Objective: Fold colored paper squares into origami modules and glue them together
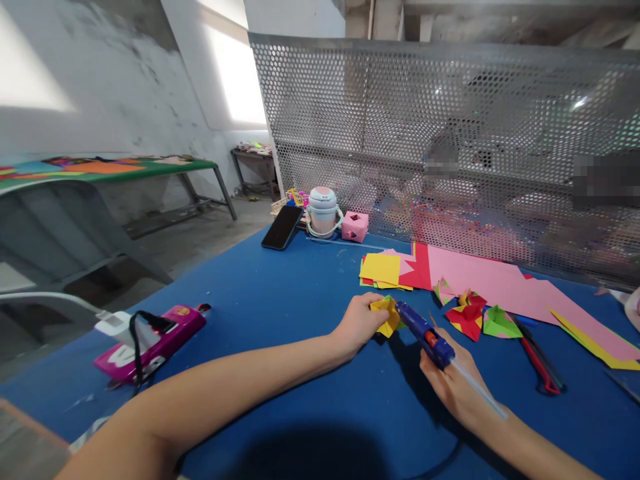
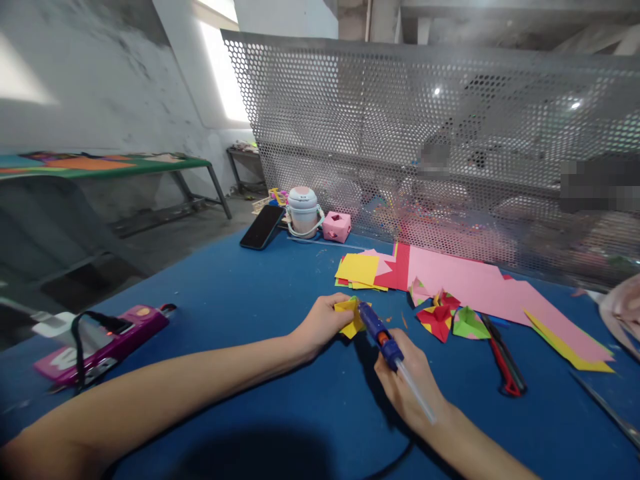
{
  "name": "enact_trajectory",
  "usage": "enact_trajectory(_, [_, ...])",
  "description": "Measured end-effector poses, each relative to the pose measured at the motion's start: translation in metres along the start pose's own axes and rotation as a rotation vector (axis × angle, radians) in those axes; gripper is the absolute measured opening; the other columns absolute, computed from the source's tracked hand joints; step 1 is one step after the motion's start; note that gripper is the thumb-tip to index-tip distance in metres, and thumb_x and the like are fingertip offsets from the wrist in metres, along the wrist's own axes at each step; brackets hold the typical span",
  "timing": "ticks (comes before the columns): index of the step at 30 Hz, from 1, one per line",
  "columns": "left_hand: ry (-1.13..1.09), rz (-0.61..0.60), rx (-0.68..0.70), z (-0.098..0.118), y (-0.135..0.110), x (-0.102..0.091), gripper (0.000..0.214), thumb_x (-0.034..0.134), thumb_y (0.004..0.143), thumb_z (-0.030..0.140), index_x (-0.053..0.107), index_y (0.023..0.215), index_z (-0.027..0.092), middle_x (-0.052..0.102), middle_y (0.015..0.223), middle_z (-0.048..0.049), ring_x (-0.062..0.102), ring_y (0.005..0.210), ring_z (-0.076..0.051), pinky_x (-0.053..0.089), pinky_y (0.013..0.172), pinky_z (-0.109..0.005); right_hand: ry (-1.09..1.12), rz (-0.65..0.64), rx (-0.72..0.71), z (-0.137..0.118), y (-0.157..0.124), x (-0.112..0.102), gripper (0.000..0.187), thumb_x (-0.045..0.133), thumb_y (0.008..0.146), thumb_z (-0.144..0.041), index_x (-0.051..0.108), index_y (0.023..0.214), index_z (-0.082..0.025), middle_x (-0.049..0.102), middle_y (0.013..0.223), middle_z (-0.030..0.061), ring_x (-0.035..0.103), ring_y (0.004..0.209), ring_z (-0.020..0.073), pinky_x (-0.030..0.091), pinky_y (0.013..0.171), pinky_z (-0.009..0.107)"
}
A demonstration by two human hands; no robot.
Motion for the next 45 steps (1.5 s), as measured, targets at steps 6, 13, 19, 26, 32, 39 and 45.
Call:
enact_trajectory(6, [0.051, 0.013, 0.027, -0.001, 0.001, 0.000, 0.016, 0.052, 0.060, 0.008, 0.066, 0.067, 0.011, 0.058, 0.064, 0.0004, 0.051, 0.056, -0.010, 0.040, 0.050, -0.018, 0.016, -0.027, -0.015, -0.005, 0.000, 0.000, 0.010, 0.043, 0.080, -0.024, 0.043, 0.070, -0.022, 0.050, 0.056, -0.0024, 0.047, 0.044, 0.0121, 0.041, 0.041, 0.022])
enact_trajectory(13, [0.116, 0.006, 0.077, -0.001, 0.002, -0.001, 0.016, 0.053, 0.060, 0.009, 0.067, 0.067, 0.012, 0.057, 0.067, 0.0004, 0.051, 0.060, -0.011, 0.041, 0.053, -0.019, 0.059, 0.042, 0.059, 0.011, -0.004, 0.006, 0.006, 0.046, 0.077, -0.022, 0.047, 0.071, -0.021, 0.054, 0.060, -0.0006, 0.051, 0.049, 0.0140, 0.046, 0.048, 0.024])
enact_trajectory(19, [0.159, 0.003, 0.105, -0.001, 0.003, -0.002, 0.019, 0.050, 0.060, 0.008, 0.067, 0.067, 0.013, 0.058, 0.068, 0.0003, 0.051, 0.063, -0.012, 0.041, 0.054, -0.018, 0.040, 0.043, 0.034, 0.009, -0.004, 0.004, 0.004, 0.047, 0.076, -0.022, 0.047, 0.072, -0.022, 0.055, 0.059, -0.0010, 0.052, 0.048, 0.0143, 0.046, 0.047, 0.023])
enact_trajectory(26, [0.174, 0.012, 0.120, 0.001, 0.001, -0.003, 0.020, 0.051, 0.061, 0.007, 0.068, 0.068, 0.014, 0.059, 0.070, -0.0004, 0.052, 0.067, -0.013, 0.041, 0.057, -0.019, -0.002, 0.030, 0.023, 0.000, -0.001, -0.003, 0.005, 0.046, 0.075, -0.022, 0.046, 0.070, -0.021, 0.054, 0.057, -0.0008, 0.052, 0.045, 0.0141, 0.046, 0.044, 0.023])
enact_trajectory(32, [0.152, 0.005, 0.103, 0.001, 0.000, -0.001, 0.019, 0.051, 0.059, 0.007, 0.068, 0.064, 0.013, 0.059, 0.069, -0.0001, 0.052, 0.064, -0.012, 0.041, 0.057, -0.019, -0.004, -0.010, 0.001, -0.004, -0.001, 0.000, 0.012, 0.044, 0.079, -0.025, 0.045, 0.067, -0.021, 0.052, 0.054, -0.0018, 0.049, 0.043, 0.0124, 0.043, 0.041, 0.021])
enact_trajectory(39, [0.101, 0.022, 0.048, 0.002, -0.003, -0.002, 0.021, 0.050, 0.060, 0.008, 0.068, 0.070, 0.012, 0.059, 0.061, 0.0009, 0.051, 0.057, -0.011, 0.041, 0.053, -0.019, -0.069, 0.018, -0.006, 0.002, -0.002, -0.005, 0.012, 0.044, 0.077, -0.025, 0.044, 0.066, -0.021, 0.053, 0.053, -0.0012, 0.050, 0.044, 0.0135, 0.043, 0.042, 0.023])
enact_trajectory(45, [0.113, 0.023, 0.044, 0.002, -0.002, -0.003, 0.021, 0.050, 0.060, 0.007, 0.068, 0.069, 0.012, 0.058, 0.060, 0.0011, 0.051, 0.058, -0.011, 0.041, 0.053, -0.019, -0.096, 0.001, -0.037, 0.001, -0.001, -0.003, 0.009, 0.042, 0.078, -0.022, 0.045, 0.069, -0.021, 0.055, 0.057, -0.0001, 0.053, 0.047, 0.0148, 0.045, 0.045, 0.024])
Point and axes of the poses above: each hand's wrist, its own y-axis towards the middle knuckle, its own x-axis out of the palm, z = x × y, the point moved 5 cm from there along y, towards the middle knuckle
